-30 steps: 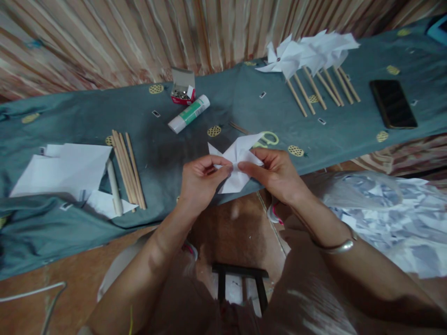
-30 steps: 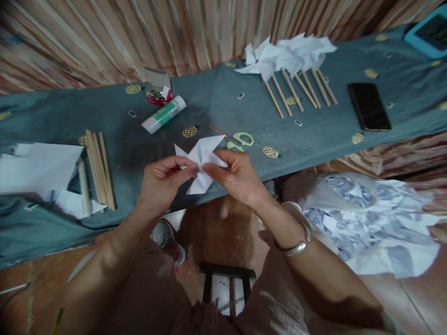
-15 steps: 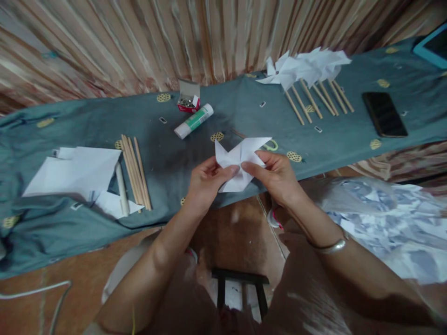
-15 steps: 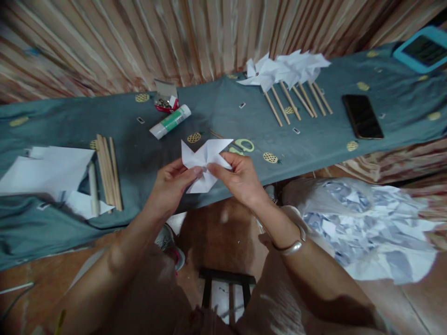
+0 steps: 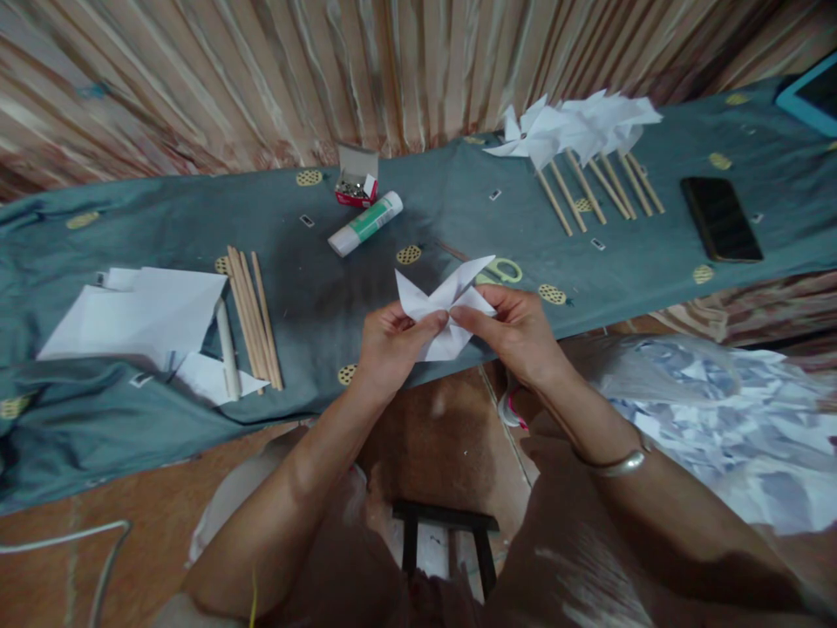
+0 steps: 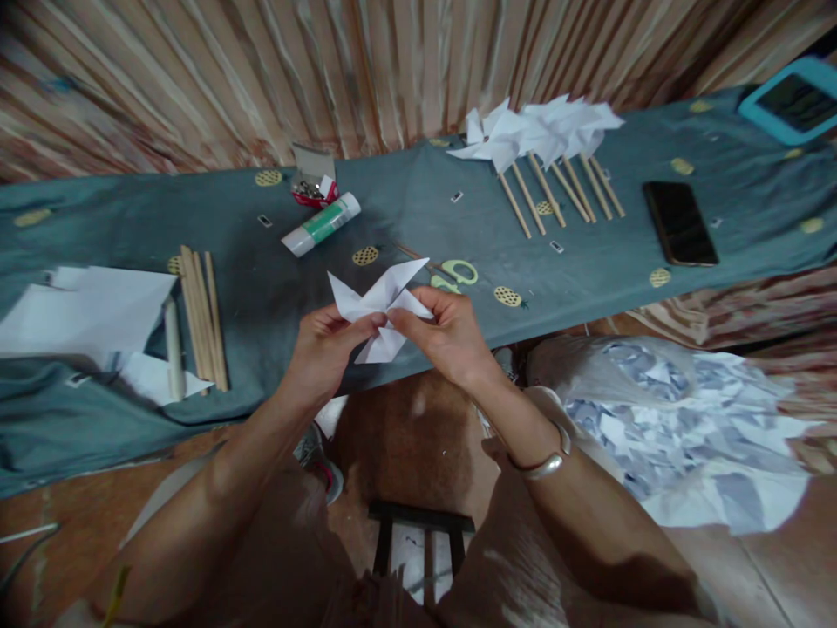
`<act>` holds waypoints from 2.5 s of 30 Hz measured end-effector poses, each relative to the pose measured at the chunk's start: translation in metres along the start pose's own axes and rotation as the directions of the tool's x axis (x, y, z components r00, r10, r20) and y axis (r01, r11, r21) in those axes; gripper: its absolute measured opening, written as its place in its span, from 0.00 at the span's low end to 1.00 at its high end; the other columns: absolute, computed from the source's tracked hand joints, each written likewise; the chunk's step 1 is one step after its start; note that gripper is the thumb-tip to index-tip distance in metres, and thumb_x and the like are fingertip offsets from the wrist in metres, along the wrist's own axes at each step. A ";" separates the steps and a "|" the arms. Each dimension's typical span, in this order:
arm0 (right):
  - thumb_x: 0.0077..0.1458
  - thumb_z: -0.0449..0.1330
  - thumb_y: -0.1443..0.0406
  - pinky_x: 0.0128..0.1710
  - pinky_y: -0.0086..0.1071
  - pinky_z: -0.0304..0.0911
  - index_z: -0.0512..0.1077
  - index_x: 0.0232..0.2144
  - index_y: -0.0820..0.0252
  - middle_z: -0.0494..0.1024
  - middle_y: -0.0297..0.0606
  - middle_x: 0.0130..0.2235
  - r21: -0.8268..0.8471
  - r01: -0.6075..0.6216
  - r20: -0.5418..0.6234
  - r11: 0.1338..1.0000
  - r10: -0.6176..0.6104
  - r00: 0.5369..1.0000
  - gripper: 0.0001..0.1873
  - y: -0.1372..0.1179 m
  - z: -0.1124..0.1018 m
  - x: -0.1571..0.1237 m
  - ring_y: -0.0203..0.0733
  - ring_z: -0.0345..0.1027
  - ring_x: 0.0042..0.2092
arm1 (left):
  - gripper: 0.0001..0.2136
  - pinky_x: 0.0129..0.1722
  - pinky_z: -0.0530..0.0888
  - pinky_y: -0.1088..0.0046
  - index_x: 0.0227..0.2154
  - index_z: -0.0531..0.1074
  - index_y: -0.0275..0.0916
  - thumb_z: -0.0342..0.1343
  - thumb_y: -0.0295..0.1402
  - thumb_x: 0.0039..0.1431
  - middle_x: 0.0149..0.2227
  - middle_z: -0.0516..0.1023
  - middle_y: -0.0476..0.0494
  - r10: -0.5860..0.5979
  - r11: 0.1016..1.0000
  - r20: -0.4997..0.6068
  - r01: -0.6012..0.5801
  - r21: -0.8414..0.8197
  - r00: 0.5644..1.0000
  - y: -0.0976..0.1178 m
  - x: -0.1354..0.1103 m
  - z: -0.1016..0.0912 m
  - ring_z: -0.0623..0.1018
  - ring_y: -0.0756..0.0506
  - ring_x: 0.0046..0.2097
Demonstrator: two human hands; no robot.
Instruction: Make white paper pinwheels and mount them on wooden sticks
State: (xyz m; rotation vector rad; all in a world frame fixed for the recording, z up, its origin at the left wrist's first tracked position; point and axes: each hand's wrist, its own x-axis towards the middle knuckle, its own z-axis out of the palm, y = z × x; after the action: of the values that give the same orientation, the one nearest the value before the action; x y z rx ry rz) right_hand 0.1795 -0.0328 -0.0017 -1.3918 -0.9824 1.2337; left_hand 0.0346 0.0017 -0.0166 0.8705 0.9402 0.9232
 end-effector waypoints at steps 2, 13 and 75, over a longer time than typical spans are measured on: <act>0.42 0.69 0.55 0.25 0.28 0.57 0.73 0.23 0.60 0.71 0.30 0.23 -0.011 0.003 -0.002 1.000 -0.003 1.000 0.15 0.001 0.000 0.000 0.32 0.60 0.25 | 0.08 0.28 0.73 0.74 0.23 0.78 0.37 0.70 0.34 0.39 0.24 0.80 0.49 -0.001 1.000 -0.003 0.001 0.018 1.000 0.000 0.000 0.000 0.76 0.50 0.26; 0.53 0.65 0.56 0.39 0.35 0.69 0.74 0.39 0.53 0.79 0.35 0.37 -0.078 0.173 -0.053 0.982 -0.178 0.983 0.13 -0.004 -0.005 -0.007 0.39 0.72 0.36 | 0.08 0.28 0.71 0.75 0.23 0.77 0.37 0.67 0.35 0.40 0.22 0.77 0.51 -0.057 0.995 -0.013 0.056 -0.078 0.998 -0.002 0.006 -0.003 0.73 0.52 0.25; 0.53 0.64 0.63 0.65 0.58 0.51 0.76 0.28 0.55 0.74 0.38 0.57 -0.604 0.389 -0.072 0.696 -0.533 0.843 0.04 0.003 -0.002 -0.010 0.54 0.60 0.64 | 0.06 0.28 0.74 0.76 0.25 0.81 0.39 0.68 0.32 0.41 0.26 0.82 0.51 0.094 0.995 -0.091 -0.090 0.049 0.991 -0.001 0.002 0.003 0.76 0.51 0.26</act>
State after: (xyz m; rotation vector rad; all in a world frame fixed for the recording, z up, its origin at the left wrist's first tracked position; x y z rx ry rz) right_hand 0.1802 -0.0435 -0.0031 -1.5539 -1.4921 0.3669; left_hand 0.0384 0.0029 -0.0169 0.9214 1.0115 1.0323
